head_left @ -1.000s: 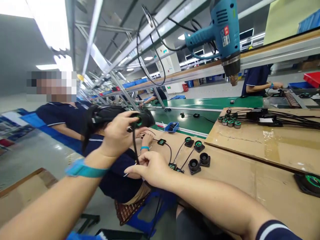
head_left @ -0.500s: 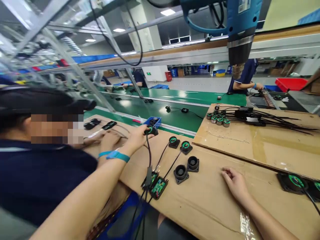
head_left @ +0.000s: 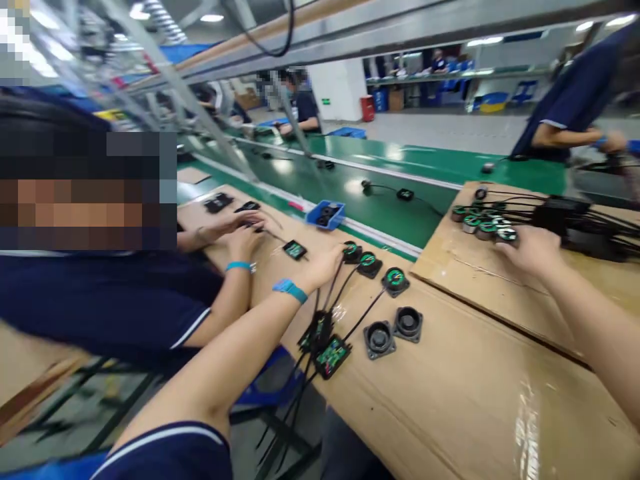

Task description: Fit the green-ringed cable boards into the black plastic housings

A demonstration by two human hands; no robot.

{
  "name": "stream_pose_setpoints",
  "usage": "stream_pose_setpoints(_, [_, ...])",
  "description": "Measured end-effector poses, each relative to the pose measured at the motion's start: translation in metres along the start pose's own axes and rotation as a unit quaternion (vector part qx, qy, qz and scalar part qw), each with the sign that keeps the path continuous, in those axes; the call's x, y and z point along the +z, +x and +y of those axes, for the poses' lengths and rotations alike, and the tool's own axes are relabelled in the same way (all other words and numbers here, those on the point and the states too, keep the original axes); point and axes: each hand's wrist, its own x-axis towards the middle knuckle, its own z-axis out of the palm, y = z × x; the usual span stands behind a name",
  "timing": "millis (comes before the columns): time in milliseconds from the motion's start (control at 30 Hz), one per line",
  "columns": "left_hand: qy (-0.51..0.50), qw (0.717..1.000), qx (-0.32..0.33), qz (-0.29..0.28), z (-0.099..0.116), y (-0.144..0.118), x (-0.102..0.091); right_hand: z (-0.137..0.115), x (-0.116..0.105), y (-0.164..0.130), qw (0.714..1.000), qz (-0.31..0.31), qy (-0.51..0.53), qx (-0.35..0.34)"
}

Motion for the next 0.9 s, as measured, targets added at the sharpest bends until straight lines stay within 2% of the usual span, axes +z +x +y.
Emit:
stream_pose_setpoints(100, [0.047,0.997,-0.034,0.051,0.028,-0.047,-0.021,0.008,0.024,0.038,0.999,-0.037,-0.015,0.008])
stream_pose_setpoints(167, [0.067,0.993,-0.088,0.04,0.055,-0.089,-0.027,0.011,0.032,0.047,0.999,-0.04,0.007,0.027])
stream_pose_setpoints(267, [0.102,0.984,-0.146,-0.021,0.088,-0.144,-0.023,0.006,0.025,0.04,0.996,-0.046,0.041,0.06])
stream_pose_setpoints(333, [0.118,0.98,-0.159,-0.033,0.096,-0.164,-0.016,-0.004,0.009,0.022,0.994,-0.069,0.05,0.063])
stream_pose_setpoints(433, [0.115,0.979,-0.169,-0.021,0.094,-0.171,-0.01,-0.025,-0.022,-0.025,0.995,-0.081,0.041,0.029])
stream_pose_setpoints(533, [0.116,0.979,-0.167,-0.027,0.083,-0.169,-0.015,-0.045,-0.052,-0.089,0.996,-0.088,0.025,-0.006])
stream_pose_setpoints(633, [0.126,0.976,-0.173,-0.038,0.069,-0.166,-0.022,-0.059,-0.07,-0.156,0.988,-0.12,0.064,-0.073])
stream_pose_setpoints(700, [0.123,0.972,-0.195,-0.047,0.062,-0.163,-0.022,-0.067,-0.073,-0.195,0.978,-0.149,0.101,-0.105])
stream_pose_setpoints(767, [0.125,0.968,-0.213,-0.048,0.06,-0.158,-0.02,-0.075,-0.068,-0.226,0.971,-0.18,0.117,-0.1])
stream_pose_setpoints(900, [0.153,0.963,-0.217,-0.041,0.063,-0.148,-0.024,-0.087,-0.056,-0.262,0.968,-0.204,0.121,-0.083])
